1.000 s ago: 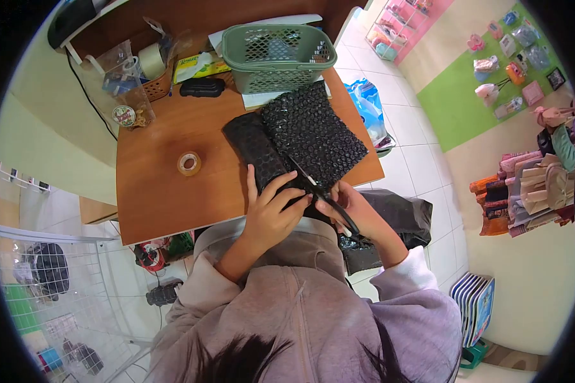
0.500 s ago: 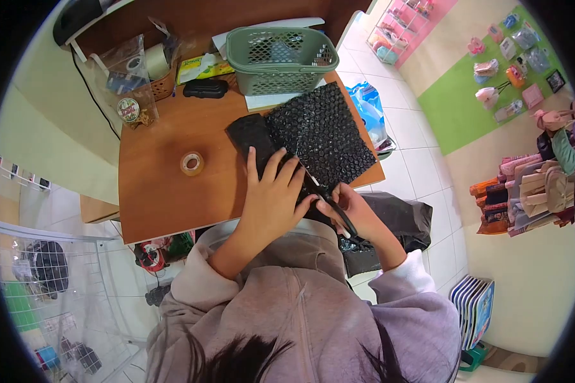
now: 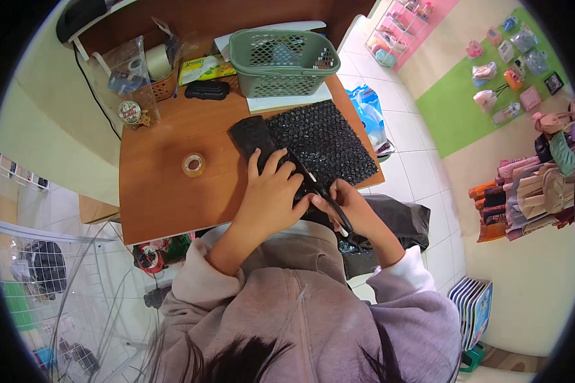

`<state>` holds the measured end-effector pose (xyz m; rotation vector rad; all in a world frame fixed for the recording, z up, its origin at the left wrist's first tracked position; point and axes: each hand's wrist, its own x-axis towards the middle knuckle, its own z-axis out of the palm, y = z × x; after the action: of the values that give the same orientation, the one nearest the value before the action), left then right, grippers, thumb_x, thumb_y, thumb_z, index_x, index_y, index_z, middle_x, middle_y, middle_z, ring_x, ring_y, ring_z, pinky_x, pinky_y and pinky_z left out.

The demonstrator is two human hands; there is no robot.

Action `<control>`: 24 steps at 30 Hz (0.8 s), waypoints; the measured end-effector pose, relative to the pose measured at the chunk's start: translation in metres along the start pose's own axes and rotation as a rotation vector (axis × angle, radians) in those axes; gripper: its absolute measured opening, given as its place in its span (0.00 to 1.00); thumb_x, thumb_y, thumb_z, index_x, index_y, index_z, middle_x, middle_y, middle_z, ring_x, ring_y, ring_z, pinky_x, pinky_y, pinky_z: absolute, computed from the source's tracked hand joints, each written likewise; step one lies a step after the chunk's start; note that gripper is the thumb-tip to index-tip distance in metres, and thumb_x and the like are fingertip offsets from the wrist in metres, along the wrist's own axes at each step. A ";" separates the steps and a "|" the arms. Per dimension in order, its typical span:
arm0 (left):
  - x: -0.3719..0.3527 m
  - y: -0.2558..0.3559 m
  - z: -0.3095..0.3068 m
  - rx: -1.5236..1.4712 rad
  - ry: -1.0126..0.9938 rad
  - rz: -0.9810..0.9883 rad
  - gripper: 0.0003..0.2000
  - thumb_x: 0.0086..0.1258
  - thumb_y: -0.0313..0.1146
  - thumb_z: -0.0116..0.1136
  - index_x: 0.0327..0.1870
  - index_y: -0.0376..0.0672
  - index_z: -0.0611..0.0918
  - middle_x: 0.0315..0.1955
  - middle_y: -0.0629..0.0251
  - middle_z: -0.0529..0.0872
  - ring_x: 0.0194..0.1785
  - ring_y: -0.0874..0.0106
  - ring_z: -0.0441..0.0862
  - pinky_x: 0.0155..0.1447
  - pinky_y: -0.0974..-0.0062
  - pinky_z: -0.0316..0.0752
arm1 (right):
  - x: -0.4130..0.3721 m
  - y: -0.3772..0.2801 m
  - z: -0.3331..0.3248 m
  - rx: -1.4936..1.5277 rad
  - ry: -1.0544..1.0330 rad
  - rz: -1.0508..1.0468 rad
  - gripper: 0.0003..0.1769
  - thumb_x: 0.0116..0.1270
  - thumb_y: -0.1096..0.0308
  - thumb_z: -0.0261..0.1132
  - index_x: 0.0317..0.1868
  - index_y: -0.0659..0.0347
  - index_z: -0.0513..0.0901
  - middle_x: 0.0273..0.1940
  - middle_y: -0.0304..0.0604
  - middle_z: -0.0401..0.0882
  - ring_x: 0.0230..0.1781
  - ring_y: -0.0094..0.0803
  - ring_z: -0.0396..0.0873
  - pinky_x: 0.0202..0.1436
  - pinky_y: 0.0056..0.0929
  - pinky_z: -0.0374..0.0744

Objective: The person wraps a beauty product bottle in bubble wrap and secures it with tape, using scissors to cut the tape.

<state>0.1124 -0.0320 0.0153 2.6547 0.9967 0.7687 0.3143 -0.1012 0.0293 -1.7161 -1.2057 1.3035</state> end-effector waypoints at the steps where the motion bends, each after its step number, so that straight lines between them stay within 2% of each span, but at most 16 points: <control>1: -0.001 0.000 0.000 -0.013 0.011 0.001 0.15 0.61 0.41 0.68 0.45 0.43 0.88 0.52 0.61 0.84 0.74 0.57 0.69 0.78 0.36 0.48 | 0.001 -0.001 -0.001 0.008 -0.008 0.006 0.34 0.62 0.43 0.79 0.34 0.56 0.64 0.20 0.35 0.71 0.13 0.20 0.71 0.15 0.21 0.70; 6: -0.002 -0.004 0.004 -0.059 0.091 0.036 0.14 0.61 0.42 0.69 0.40 0.41 0.88 0.47 0.59 0.84 0.71 0.56 0.71 0.77 0.34 0.51 | 0.010 -0.007 -0.003 0.019 -0.059 0.019 0.34 0.61 0.41 0.79 0.34 0.57 0.65 0.20 0.36 0.72 0.14 0.21 0.73 0.14 0.21 0.71; 9: -0.001 -0.007 0.004 -0.072 0.087 0.046 0.14 0.60 0.42 0.68 0.41 0.41 0.88 0.47 0.59 0.84 0.71 0.56 0.71 0.77 0.36 0.51 | 0.013 -0.012 -0.003 -0.021 -0.059 0.044 0.35 0.60 0.40 0.79 0.35 0.58 0.66 0.20 0.36 0.72 0.13 0.21 0.73 0.14 0.21 0.71; 12: -0.002 -0.008 0.001 -0.055 0.054 0.032 0.14 0.61 0.40 0.68 0.45 0.43 0.88 0.51 0.63 0.84 0.72 0.59 0.71 0.77 0.41 0.52 | 0.013 -0.019 -0.004 -0.075 -0.046 0.051 0.35 0.60 0.40 0.79 0.35 0.58 0.66 0.20 0.36 0.72 0.13 0.22 0.73 0.15 0.22 0.71; 18: 0.011 -0.029 -0.014 -0.162 0.066 -0.015 0.11 0.68 0.40 0.65 0.46 0.46 0.88 0.56 0.64 0.84 0.71 0.61 0.72 0.77 0.46 0.52 | 0.005 -0.014 -0.012 -0.056 -0.064 0.078 0.34 0.62 0.40 0.78 0.35 0.58 0.67 0.20 0.36 0.72 0.14 0.21 0.74 0.15 0.21 0.70; 22: 0.038 -0.056 -0.020 -0.034 0.055 -0.056 0.11 0.71 0.39 0.63 0.48 0.47 0.89 0.58 0.64 0.84 0.71 0.61 0.72 0.77 0.45 0.53 | -0.003 -0.018 -0.016 0.114 -0.142 0.093 0.31 0.65 0.42 0.76 0.35 0.57 0.68 0.21 0.37 0.74 0.13 0.21 0.73 0.15 0.20 0.69; 24: 0.057 -0.069 -0.022 -0.043 -0.035 -0.071 0.11 0.72 0.40 0.62 0.48 0.48 0.89 0.59 0.63 0.84 0.71 0.60 0.73 0.77 0.44 0.54 | -0.001 -0.017 -0.016 0.094 -0.129 0.088 0.31 0.65 0.41 0.76 0.35 0.57 0.68 0.21 0.36 0.74 0.13 0.21 0.73 0.15 0.20 0.69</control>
<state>0.0989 0.0576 0.0316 2.5730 1.0473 0.7184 0.3244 -0.0960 0.0494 -1.6549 -1.1318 1.5195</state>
